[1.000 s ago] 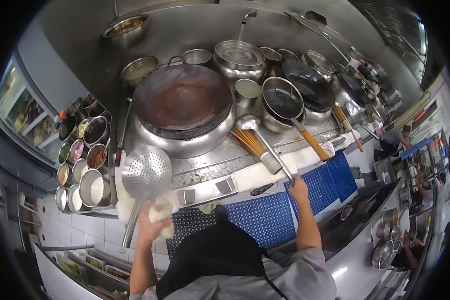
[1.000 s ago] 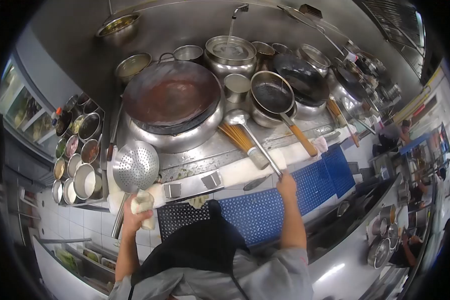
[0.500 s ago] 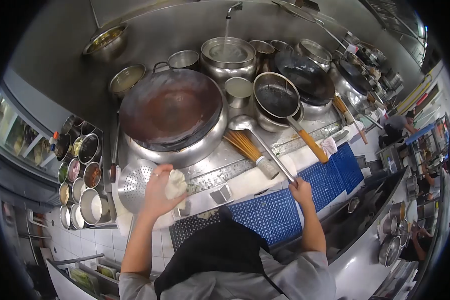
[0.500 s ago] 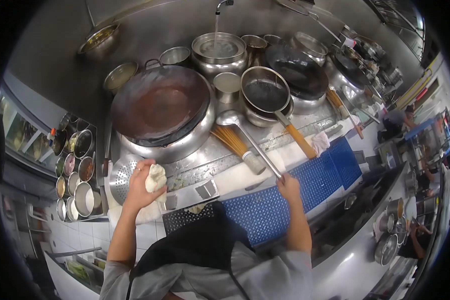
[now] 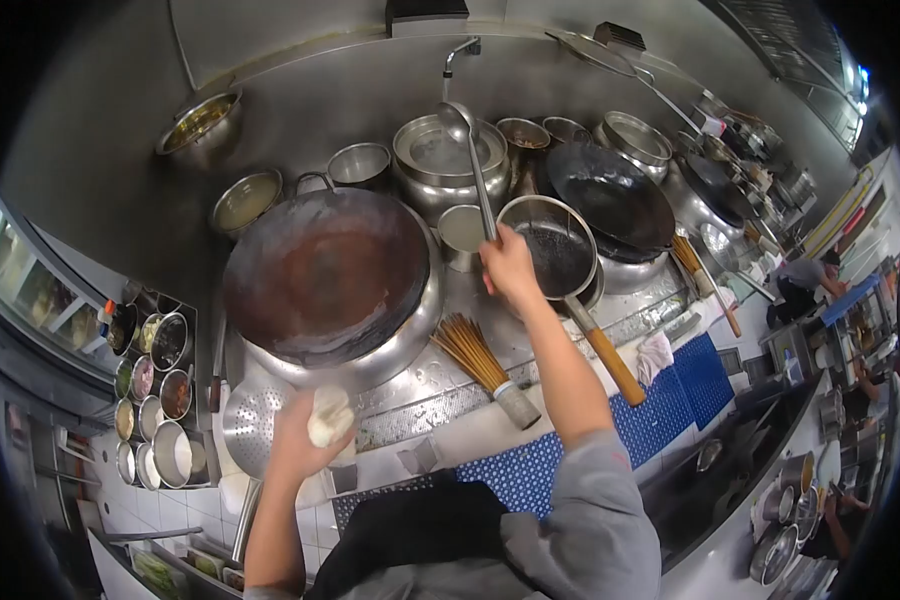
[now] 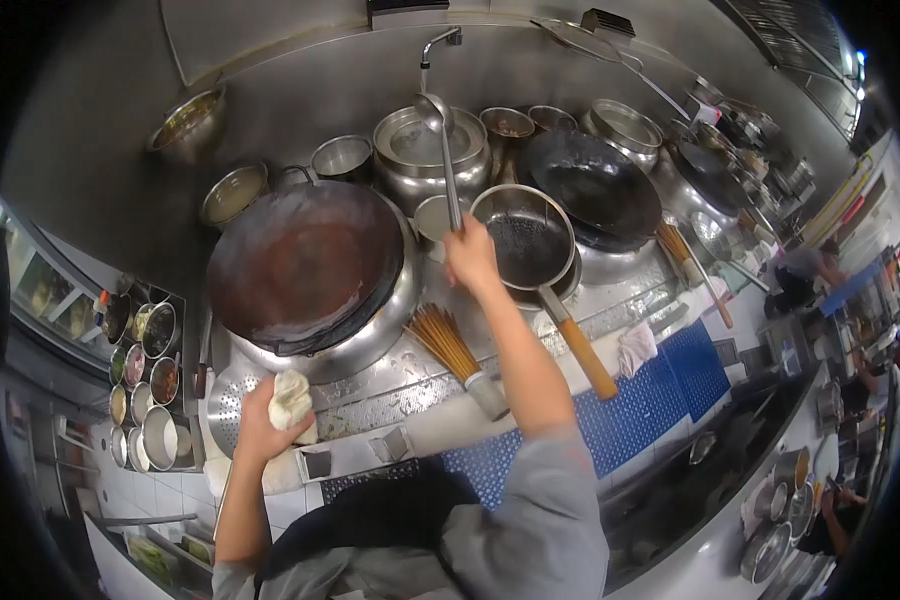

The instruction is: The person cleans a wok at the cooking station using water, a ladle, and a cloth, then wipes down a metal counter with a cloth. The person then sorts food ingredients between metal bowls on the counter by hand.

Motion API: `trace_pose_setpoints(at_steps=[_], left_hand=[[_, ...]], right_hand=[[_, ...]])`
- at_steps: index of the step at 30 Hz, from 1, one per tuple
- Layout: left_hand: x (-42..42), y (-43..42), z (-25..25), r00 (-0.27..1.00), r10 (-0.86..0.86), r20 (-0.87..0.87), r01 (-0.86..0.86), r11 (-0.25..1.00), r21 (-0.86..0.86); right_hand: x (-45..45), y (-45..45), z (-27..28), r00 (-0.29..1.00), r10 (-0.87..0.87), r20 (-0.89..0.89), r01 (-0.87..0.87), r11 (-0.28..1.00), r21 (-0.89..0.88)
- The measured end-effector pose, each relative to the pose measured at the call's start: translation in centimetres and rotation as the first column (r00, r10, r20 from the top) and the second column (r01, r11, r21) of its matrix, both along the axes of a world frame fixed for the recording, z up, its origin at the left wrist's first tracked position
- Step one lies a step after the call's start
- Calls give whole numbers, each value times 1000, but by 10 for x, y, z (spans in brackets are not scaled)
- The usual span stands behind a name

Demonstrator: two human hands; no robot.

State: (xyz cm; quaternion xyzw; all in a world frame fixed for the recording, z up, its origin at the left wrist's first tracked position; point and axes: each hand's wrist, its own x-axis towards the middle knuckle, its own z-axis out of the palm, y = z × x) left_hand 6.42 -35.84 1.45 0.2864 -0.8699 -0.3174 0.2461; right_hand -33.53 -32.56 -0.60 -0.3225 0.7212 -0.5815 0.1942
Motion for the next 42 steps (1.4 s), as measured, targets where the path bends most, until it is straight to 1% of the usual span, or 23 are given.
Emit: trace_pose_setpoints(at_steps=[1,3,5,6,7,9,10,11,13,14,18,21,23,26,27,29,32,33,34,35,38,40,42], left_hand=[[4,6,3,998,66,24,-66,997,30],[17,16,5,983,171,74,-176,982,71],[45,19,-7,963,247,103,-257,962,91],[61,21,-15,954,281,109,-291,952,95],[77,26,-21,940,338,52,-342,927,156],[96,34,-32,897,439,-54,-402,861,313],[105,38,-32,866,491,-93,-417,814,405],[111,41,-32,828,546,-125,-425,758,495],[121,43,-34,811,571,-132,-450,750,485],[124,43,-34,799,587,-136,-465,744,480],[123,40,-30,812,576,-91,-478,747,462],[124,34,-29,861,506,-58,-445,802,399],[121,34,-28,873,486,-50,-432,815,387],[118,35,-27,875,481,-50,-428,819,382],[119,34,-27,884,465,-44,-413,823,390],[124,30,-28,899,437,-32,-388,827,408],[127,26,-27,906,420,-48,-360,826,434],[129,24,-30,907,417,-58,-354,829,434],[131,23,-35,907,416,-67,-348,830,435],[132,21,-37,907,414,-78,-342,831,438],[134,16,-39,933,352,-68,-281,836,472],[138,12,-49,939,337,-63,-271,842,466],[138,10,-54,948,308,-83,-228,835,501]], right_hand=[[-21,-33,0,999,-34,-23,34,999,14],[-42,-79,12,989,-150,17,145,975,167],[-103,-144,-46,982,-154,107,137,978,156],[-71,-119,11,889,-40,456,4,997,79],[-71,-125,11,772,0,635,27,999,-33],[-81,-131,11,456,136,880,165,958,-234],[-83,-131,3,339,291,895,169,917,-362],[-85,-130,-4,232,385,893,188,883,-430],[-64,-114,8,153,434,888,280,843,-460],[-56,-108,7,185,470,863,308,806,-505],[-30,-82,16,101,554,827,434,724,-537],[-24,-77,-3,-1,716,698,505,603,-617],[-15,-73,-18,-111,827,552,534,518,-669],[5,-74,-34,-160,928,336,499,370,-784],[11,-72,-33,-184,932,312,477,362,-801],[19,-62,-30,-120,890,441,419,448,-790],[30,-40,-40,76,773,629,182,610,-771],[41,-23,-28,244,630,738,124,734,-668],[51,-7,-21,434,470,769,52,838,-543],[58,8,-14,615,301,729,12,921,-390],[73,50,-8,857,114,502,-101,993,-52],[80,80,-17,967,78,241,-96,993,62],[80,112,-41,998,38,-40,-32,988,153]])
